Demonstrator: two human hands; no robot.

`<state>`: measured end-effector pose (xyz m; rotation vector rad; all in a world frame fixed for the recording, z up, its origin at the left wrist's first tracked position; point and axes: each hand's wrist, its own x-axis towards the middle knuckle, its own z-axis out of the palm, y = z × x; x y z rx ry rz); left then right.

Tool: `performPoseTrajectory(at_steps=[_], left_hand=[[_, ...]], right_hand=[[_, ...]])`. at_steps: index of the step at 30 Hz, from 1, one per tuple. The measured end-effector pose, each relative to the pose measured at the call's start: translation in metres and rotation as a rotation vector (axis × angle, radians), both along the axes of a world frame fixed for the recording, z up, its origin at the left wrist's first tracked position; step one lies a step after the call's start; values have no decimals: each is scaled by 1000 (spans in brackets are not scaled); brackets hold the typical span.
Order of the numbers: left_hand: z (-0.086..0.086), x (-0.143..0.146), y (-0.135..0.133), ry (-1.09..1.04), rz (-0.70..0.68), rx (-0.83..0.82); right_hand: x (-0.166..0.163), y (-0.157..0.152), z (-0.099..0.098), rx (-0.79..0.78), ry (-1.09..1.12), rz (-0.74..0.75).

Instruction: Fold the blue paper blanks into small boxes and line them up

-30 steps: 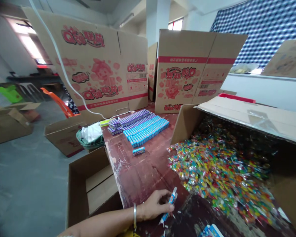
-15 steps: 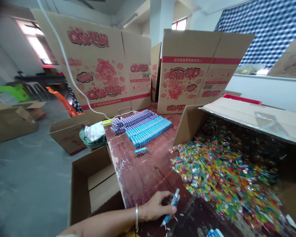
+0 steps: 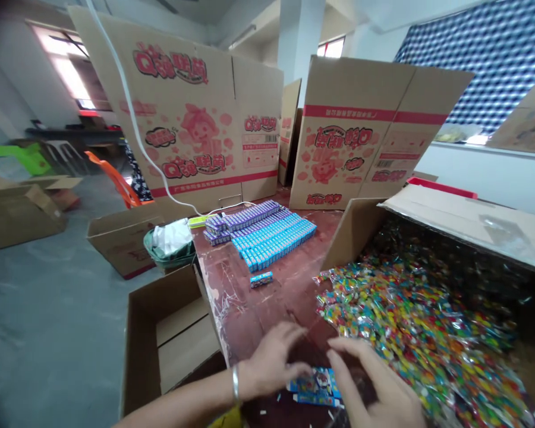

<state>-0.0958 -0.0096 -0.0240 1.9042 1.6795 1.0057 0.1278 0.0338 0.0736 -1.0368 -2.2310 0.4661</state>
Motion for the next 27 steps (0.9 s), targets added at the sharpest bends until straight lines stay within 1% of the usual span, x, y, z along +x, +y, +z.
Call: performPoseTrajectory(at_steps=[1,2,3,4,5,7,8,9,11,12,14,16,18,20,22,27], left_hand=[[9,-31,3,-83,82,48],[18,-67,8,-166,195,111],[27,-109,13,-258,340,182],[35,-152,18,-348,485,230],[42,-197,23,-383,582,259],[50,-280,34,-429,702,288],[51,-316,39,-452,740,296],[51,-348,45,-475,763,299],[48,-395,58,-517,775,300],[46,-413,66,-536,767,298],[41,-437,84,-566,722,291],[37,-453,102,-584,655,273],[33,-464,118,-589,590,248],[29,-471,131,-589,542,226],[23,-475,141,-587,508,212],[7,-479,157,-584,475,186]], right_hand=[[-25,7,12,-37,-13,58],[-51,15,21,-72,-21,119],[-77,24,27,-97,-27,185],[-104,33,29,-124,-32,240],[-131,42,28,-139,-27,290],[-187,62,19,-188,-3,362],[-216,71,12,-204,22,370],[-245,79,6,-213,45,378],[-303,93,-7,-200,39,377],[-331,99,-13,-178,-4,364],[-381,110,-23,-144,-77,323],[-423,118,-32,-119,-113,291],[-455,125,-41,-96,-137,268],[-477,131,-50,-76,-163,245],[-492,135,-58,-64,-188,226],[-513,141,-74,-53,-221,193]])
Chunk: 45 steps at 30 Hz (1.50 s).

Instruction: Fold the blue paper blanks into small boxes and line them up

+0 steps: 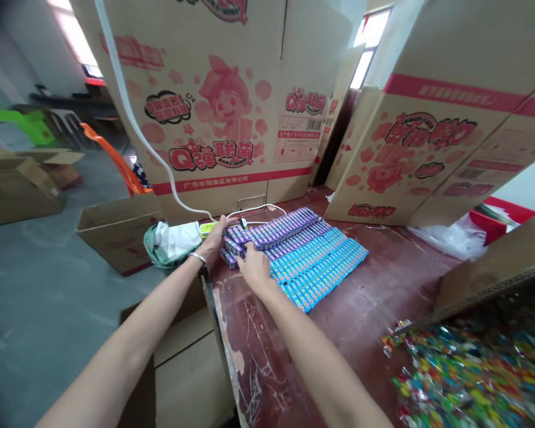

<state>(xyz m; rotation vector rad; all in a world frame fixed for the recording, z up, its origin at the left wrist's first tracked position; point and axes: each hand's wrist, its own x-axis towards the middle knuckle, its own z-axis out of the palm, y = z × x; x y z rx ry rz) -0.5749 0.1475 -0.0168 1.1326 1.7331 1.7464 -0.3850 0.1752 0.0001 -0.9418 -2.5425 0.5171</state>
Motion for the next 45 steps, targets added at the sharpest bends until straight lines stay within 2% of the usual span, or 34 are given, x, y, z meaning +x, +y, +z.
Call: performPoseTrajectory(at_steps=[6,15,26,39,45], left_hand=[[-8,1,2,39,12,-3],[-2,8,-6,43,-8,19],[-3,17,2,-56,-80,61],[-2,20,2,-90,-147,45],[1,17,8,-79,-177,2]], right_hand=[[-11,3,-9,1,12,11],[-14,-2,-14,-9,65,6],[-6,-4,-18,-56,141,-48],[-14,-10,-20,-80,213,-111],[-7,-9,-17,-67,149,-45]])
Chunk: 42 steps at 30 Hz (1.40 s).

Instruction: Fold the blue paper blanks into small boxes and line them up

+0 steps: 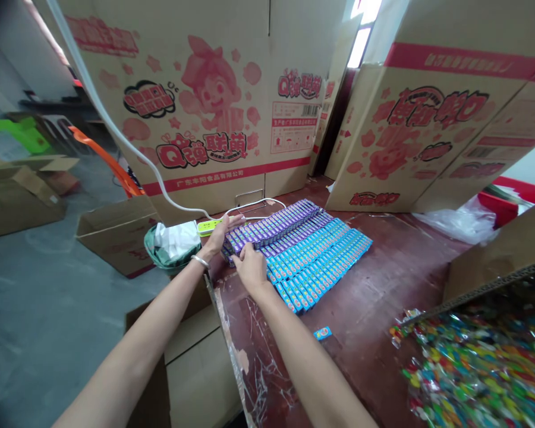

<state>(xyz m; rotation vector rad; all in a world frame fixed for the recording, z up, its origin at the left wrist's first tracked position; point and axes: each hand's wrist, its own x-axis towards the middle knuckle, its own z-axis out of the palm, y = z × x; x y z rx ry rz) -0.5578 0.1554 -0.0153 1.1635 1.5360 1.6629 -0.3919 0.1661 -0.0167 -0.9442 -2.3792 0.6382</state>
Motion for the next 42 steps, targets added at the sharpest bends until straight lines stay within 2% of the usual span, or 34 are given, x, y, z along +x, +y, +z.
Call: performPoseTrajectory(at_steps=[4,8,13,21,35,42], left_hand=[[14,-9,2,3,-83,-96],[35,-18,7,97,-219,-320],[47,-17,24,208,-278,-489],[48,-8,31,210,-325,-449],[45,-1,30,169,-254,-429],[52,6,26,209,-221,-443]], right_hand=[[16,12,16,95,-138,143],[29,36,30,236,-290,289],[28,56,27,219,-348,336],[20,63,19,177,-354,336],[13,66,18,151,-364,286],[14,64,18,159,-348,286]])
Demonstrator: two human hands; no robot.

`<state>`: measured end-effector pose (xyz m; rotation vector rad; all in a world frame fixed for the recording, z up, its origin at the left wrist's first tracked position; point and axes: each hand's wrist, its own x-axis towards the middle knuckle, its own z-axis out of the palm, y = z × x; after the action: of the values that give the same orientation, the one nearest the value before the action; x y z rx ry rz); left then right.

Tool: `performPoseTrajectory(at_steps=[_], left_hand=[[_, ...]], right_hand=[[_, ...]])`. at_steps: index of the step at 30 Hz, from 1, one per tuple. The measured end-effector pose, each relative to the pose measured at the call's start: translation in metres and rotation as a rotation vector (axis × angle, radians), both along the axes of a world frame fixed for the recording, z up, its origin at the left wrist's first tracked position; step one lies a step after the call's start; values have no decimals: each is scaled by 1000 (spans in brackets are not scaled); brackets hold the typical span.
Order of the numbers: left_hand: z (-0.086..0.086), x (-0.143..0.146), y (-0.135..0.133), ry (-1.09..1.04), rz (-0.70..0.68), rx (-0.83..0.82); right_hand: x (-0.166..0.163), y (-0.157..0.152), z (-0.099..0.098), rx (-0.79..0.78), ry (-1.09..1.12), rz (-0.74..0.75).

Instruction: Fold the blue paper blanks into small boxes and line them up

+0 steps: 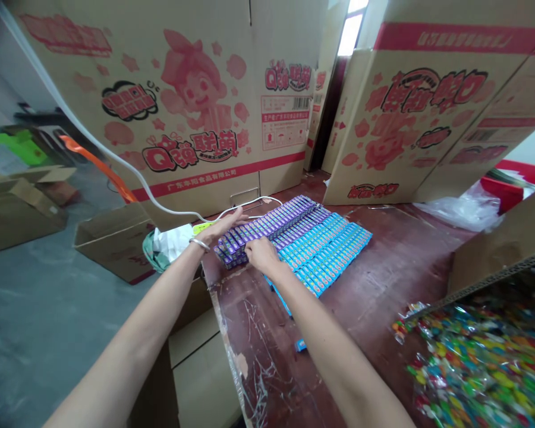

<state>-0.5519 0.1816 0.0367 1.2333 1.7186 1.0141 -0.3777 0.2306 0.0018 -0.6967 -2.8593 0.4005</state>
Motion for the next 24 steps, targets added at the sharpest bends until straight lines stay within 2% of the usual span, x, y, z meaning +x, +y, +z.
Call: performPoseTrajectory(at_steps=[8,14,20,24], left_hand=[[1,1,3,38,-58,50],[0,-11,7,100,-25,32],[0,-11,24,162,-30,15],[1,-4,30,227,-37,29]], right_hand=[[1,-1,5,-5,-2,16],[10,-2,13,-5,-7,27],[27,16,21,46,-17,-83],[29,28,18,55,-35,-103]])
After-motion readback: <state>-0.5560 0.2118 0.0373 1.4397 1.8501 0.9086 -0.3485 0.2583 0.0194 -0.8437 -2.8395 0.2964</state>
